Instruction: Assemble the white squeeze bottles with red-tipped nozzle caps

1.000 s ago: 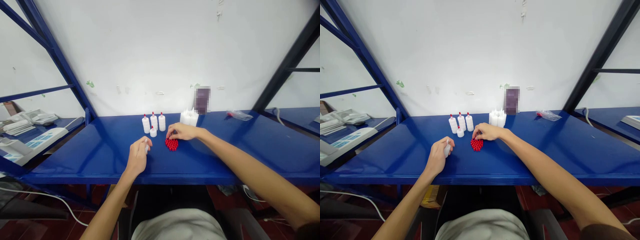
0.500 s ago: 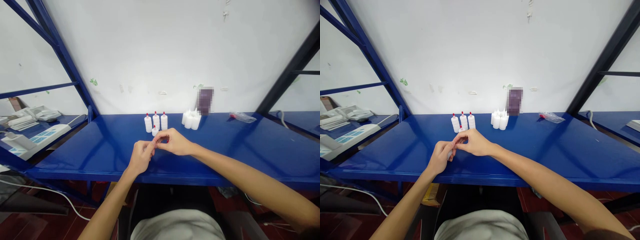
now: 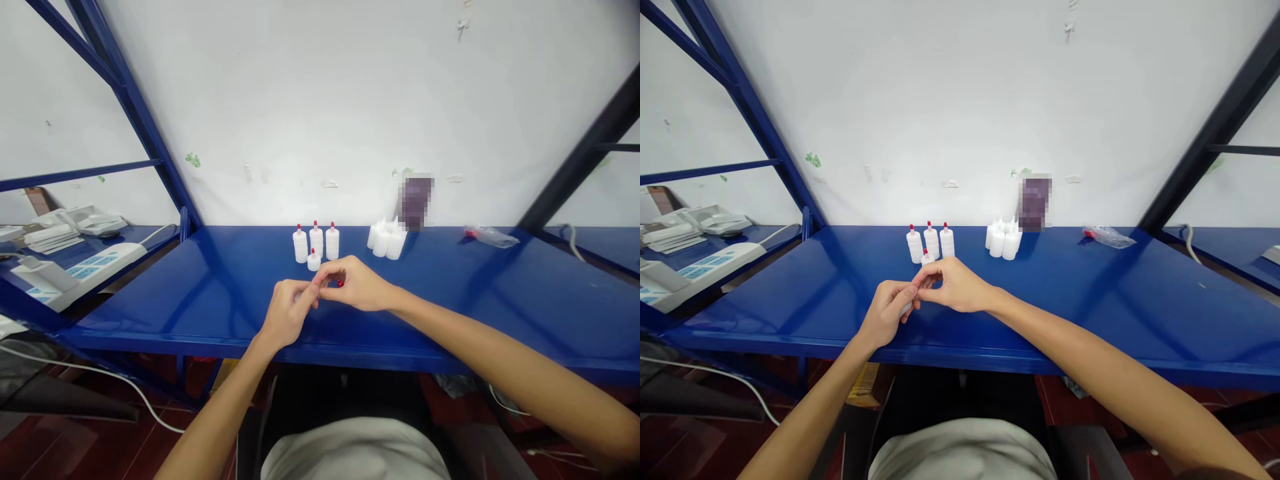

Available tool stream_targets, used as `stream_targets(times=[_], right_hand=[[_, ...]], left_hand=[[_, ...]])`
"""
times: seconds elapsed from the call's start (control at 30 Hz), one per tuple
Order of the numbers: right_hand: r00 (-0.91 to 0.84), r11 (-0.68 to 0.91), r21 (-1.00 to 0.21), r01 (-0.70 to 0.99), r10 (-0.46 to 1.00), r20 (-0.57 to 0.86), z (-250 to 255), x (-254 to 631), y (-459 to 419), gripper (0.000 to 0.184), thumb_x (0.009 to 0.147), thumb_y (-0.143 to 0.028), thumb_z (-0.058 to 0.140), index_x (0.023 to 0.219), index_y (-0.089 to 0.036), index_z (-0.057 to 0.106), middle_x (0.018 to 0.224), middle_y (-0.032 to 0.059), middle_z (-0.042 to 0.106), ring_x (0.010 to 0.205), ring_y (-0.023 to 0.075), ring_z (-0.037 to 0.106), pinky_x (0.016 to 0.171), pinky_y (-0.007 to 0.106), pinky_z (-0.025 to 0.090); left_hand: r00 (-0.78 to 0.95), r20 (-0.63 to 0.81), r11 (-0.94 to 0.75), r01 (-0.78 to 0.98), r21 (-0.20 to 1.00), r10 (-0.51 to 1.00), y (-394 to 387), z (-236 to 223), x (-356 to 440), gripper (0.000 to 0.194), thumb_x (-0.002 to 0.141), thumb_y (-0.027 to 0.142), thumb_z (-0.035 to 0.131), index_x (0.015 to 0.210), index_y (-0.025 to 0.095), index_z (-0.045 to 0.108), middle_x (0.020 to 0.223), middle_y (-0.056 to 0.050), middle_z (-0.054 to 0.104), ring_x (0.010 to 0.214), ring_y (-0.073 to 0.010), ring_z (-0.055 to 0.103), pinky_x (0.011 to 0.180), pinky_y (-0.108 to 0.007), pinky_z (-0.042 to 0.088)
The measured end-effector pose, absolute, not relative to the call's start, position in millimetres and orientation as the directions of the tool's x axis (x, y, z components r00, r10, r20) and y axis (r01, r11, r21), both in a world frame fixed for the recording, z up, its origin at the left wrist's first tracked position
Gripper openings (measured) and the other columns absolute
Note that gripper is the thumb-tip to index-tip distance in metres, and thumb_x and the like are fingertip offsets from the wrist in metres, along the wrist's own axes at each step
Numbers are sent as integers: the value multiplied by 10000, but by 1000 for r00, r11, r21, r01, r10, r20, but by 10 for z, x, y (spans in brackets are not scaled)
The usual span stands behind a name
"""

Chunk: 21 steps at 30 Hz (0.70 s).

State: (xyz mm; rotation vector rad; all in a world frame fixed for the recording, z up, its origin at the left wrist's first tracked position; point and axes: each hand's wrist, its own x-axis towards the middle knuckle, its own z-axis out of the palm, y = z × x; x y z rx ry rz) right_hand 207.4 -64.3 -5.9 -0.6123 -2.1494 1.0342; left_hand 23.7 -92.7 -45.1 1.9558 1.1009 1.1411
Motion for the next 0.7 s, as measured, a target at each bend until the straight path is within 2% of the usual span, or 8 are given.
stream_targets(times=[0.1,0.23,0.37,0.43,0.5,0.53,0.6,0.7], right_hand=[[-644,649,-748,139,633,430,-106,2071,-633,84,868,-207,668,874,-148,728,796,30,722,717,136,633,663,259,493],[-653,751,-647,134,558,512,-120,2024,-683,103,902,-211,640,886,-156,725,821,35,725,718,132,619,665,258,480],[-692,757,-637,146,538,481,-3,1981,-707,145,926,-224,605,881,-154,723,811,36,740,715,136,641,647,252,474],[-726,755,-636,159,526,443,116,1993,-635,152,930,-235,597,900,-159,724,829,32,745,746,144,656,680,262,486],[-722,760,-618,202,542,431,258,2028,-490,145,919,-258,613,922,-163,723,855,31,745,778,152,662,724,279,496],[-685,765,-595,245,571,452,325,2049,-397,141,908,-262,625,923,-160,720,854,35,740,773,154,659,726,283,497],[-560,758,-507,411,649,515,419,2078,-201,127,893,-206,614,929,-142,717,854,54,738,768,160,655,733,293,489],[-546,720,-330,610,684,483,411,2051,36,173,881,-120,560,925,-134,726,850,73,741,769,173,655,727,300,466]], left_hand=[[297,404,-487,310,816,865,-946,-448,226,410,965,456,455,727,151,593,519,47,411,479,-91,384,504,-233,305],[296,466,-542,284,791,834,-972,-458,211,365,971,452,462,806,153,592,540,55,411,477,-83,360,490,-226,292],[254,476,-531,231,815,842,-992,-459,225,305,964,461,475,1014,175,570,530,76,425,448,-86,374,475,-212,316],[179,439,-471,215,856,880,-992,-449,247,355,968,481,457,1172,195,512,529,85,463,439,-97,413,467,-207,339],[80,376,-384,207,900,923,-980,-438,270,400,981,506,399,1237,207,469,535,82,501,432,-109,443,456,-209,352],[36,348,-348,208,914,937,-971,-434,278,395,988,511,362,1202,204,490,531,77,505,428,-111,449,454,-212,355],[-4,325,-314,243,918,946,-952,-430,288,388,991,481,310,1003,190,566,513,61,489,427,-111,450,463,-221,358],[49,340,-336,339,879,939,-941,-430,288,393,954,359,306,687,183,534,512,29,488,456,-113,471,498,-238,366]])
